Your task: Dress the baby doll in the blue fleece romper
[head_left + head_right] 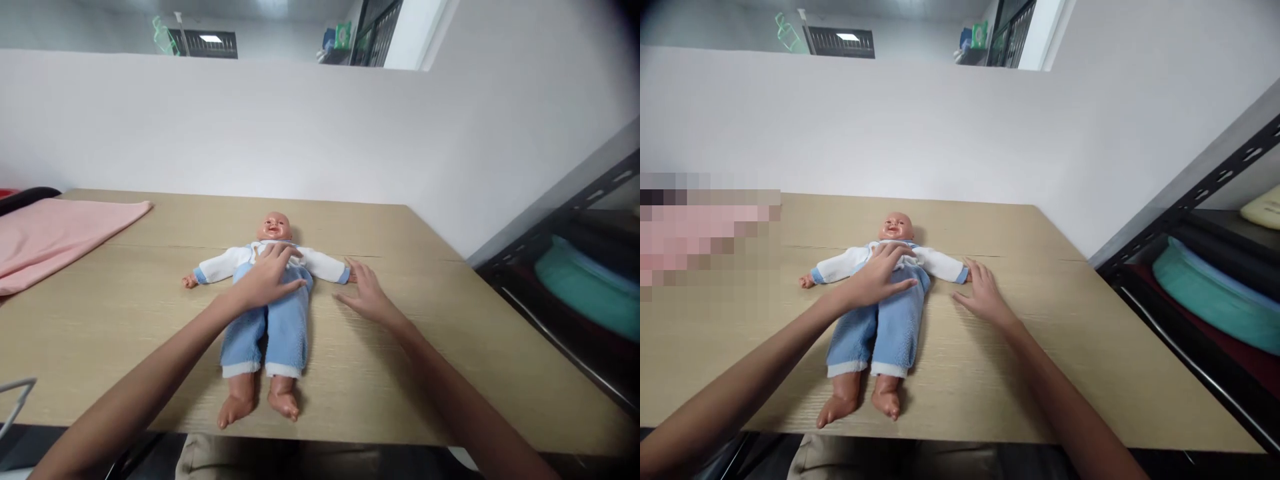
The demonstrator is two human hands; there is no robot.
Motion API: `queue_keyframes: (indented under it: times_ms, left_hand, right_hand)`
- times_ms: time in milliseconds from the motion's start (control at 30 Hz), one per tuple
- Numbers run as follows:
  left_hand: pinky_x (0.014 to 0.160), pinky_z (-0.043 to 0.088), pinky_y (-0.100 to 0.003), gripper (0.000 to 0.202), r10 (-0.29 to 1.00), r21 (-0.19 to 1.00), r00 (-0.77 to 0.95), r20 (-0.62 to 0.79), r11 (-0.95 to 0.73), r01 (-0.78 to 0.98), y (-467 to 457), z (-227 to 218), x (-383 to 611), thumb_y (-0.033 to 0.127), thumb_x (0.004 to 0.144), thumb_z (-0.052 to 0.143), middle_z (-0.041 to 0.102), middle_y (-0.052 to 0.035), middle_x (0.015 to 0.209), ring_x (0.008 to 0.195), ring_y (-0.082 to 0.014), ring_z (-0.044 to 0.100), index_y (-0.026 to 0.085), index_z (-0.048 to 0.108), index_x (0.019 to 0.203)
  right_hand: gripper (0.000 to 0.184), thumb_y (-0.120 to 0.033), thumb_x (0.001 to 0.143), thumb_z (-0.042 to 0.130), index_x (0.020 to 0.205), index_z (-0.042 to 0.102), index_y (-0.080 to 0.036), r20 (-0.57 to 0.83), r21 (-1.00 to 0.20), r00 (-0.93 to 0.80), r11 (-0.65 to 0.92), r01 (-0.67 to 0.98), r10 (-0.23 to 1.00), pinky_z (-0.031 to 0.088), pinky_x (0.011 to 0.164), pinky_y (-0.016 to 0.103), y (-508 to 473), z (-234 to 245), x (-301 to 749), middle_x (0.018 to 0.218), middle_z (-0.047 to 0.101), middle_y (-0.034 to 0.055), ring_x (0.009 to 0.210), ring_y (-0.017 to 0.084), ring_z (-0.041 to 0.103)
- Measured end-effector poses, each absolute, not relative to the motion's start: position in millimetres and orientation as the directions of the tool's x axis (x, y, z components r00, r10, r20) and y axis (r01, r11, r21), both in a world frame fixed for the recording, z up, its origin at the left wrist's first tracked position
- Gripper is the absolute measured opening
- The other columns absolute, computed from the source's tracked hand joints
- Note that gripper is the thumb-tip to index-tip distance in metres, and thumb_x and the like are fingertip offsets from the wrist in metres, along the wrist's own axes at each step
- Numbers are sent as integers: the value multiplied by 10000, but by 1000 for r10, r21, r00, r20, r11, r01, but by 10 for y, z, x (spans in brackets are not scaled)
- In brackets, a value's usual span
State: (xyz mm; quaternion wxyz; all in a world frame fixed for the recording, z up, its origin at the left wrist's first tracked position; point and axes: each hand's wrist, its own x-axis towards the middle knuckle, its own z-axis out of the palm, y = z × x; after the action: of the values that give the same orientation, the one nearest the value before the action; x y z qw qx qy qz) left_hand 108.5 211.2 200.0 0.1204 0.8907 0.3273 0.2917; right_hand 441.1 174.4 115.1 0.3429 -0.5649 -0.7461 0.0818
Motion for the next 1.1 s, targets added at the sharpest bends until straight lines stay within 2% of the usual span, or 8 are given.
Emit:
queue_keyframes:
  times_ms: [167, 267, 400, 533, 633, 767, 967, 1100]
  left_hand:
    - [1185, 514, -593, 754, 594, 323, 744, 304, -800, 507, 2801, 1799, 1589, 408, 807, 1005, 683, -207, 1455, 1336, -427, 623, 187, 634, 1425]
    - [1096, 545, -569, 638, 616, 295, 713, 335, -787, 541, 2873, 1712, 1664, 406, 846, 958, 727, -202, 1340, 1230, -418, 661, 170, 651, 1354]
    - [1010, 567, -513, 285, 685, 468, 575, 447, -727, 502, 2867, 1682, 1567, 371, 983, 780, 771, -146, 1144, 1087, -365, 708, 188, 677, 1175]
    - [1102, 581, -520, 329, 752, 690, 424, 504, -646, 327, 2862, 1682, 1423, 394, 976, 746, 815, -132, 1265, 1207, -364, 746, 197, 709, 1237]
    - [1173, 572, -543, 440, 843, 824, 261, 470, -525, 213, 2850, 1692, 1343, 503, 943, 784, 832, -140, 1339, 1281, -385, 751, 196, 749, 1256]
    - [1232, 549, -548, 518, 922, 925, 92, 376, -379, 13, 2837, 1725, 1253, 633, 872, 864, 867, -120, 1224, 1291, -399, 755, 213, 808, 1169]
    - [1255, 551, -482, 492, 941, 909, -76, 329, -337, -243, 2860, 1744, 1142, 637, 856, 928, 873, -79, 1217, 1341, -374, 754, 231, 834, 1116]
    - [1195, 603, -441, 559, 936, 875, -205, 286, -342, -343, 2913, 1744, 1047, 651, 812, 962, 866, -61, 1254, 1336, -356, 765, 223, 825, 1146]
  right_hand:
    - [557, -548, 865, 881, 1298, 738, -229, 372, -697, -127, 367, 616, 920, 621, 1121, 572, 2192, 1371, 4309, 1306, 829, 149, 1219, 372, 783]
    - [634, -579, 797, 984, 1285, 742, -255, 459, -763, -36, 415, 496, 888, 636, 1149, 536, 2170, 1634, 4135, 1332, 815, 132, 1260, 362, 776]
    - [873, -631, 799, 997, 1514, 597, -328, 478, -858, 15, 464, 219, 878, 704, 1070, 497, 2085, 1744, 3862, 1542, 689, 120, 1280, 330, 765]
    - [897, -673, 865, 939, 1590, 523, -349, 336, -940, -17, 336, 48, 942, 653, 1160, 532, 2073, 1405, 3669, 1589, 652, 130, 1331, 313, 725]
    - [769, -684, 873, 933, 1473, 648, -297, 173, -985, -168, 172, -16, 971, 593, 1221, 548, 2072, 1148, 3576, 1555, 698, 147, 1379, 331, 707]
    - [649, -638, 868, 956, 1377, 727, -308, 102, -992, -264, 79, -98, 959, 557, 1232, 501, 2072, 1082, 3409, 1505, 744, 92, 1414, 319, 688]
    - [574, -667, 859, 936, 1267, 761, -304, 79, -988, -282, 38, -147, 956, 545, 1140, 434, 2187, 1224, 3059, 1275, 770, 29, 1236, 282, 697]
    - [556, -767, 904, 849, 1148, 757, -275, 193, -981, -311, 180, -69, 931, 523, 1151, 441, 2269, 1356, 2873, 1261, 699, 53, 1229, 286, 659]
